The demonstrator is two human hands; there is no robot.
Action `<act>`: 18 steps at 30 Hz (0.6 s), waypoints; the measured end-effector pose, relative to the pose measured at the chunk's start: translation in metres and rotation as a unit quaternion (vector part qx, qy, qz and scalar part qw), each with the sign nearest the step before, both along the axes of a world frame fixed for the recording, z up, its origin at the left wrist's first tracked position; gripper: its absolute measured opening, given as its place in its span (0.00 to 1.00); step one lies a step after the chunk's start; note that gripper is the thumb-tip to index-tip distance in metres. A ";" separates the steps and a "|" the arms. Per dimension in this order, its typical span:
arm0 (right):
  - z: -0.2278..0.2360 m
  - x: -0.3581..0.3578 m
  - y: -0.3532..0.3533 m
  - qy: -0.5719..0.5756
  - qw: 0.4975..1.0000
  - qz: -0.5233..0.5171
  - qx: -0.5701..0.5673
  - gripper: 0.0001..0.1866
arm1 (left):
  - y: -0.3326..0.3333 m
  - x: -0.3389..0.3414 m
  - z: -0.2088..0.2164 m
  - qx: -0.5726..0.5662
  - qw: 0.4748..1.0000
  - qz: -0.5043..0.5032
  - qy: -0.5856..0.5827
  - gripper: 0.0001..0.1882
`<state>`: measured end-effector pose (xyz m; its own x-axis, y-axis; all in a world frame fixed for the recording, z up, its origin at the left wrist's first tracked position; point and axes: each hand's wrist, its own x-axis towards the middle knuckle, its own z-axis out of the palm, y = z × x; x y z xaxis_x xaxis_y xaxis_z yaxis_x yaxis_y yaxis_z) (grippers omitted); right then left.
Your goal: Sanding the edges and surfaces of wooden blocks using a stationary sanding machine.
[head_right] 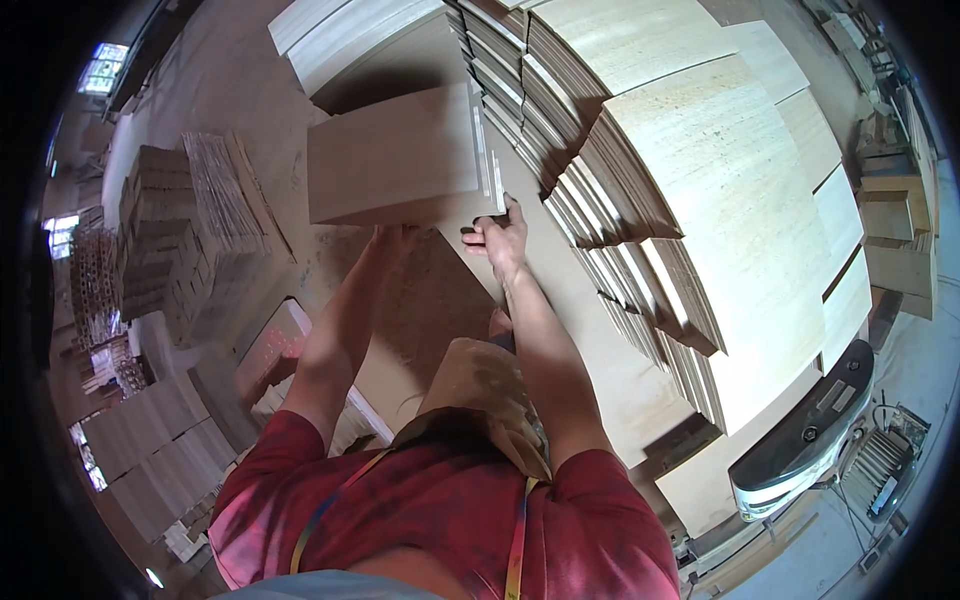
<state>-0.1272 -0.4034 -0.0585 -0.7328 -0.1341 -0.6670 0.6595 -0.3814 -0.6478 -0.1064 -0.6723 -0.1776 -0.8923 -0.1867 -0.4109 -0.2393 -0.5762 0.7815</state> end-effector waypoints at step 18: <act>0.017 0.140 0.078 -0.052 0.997 0.053 0.028 0.40 | 0.093 0.138 0.139 0.293 0.929 0.057 -0.219 0.27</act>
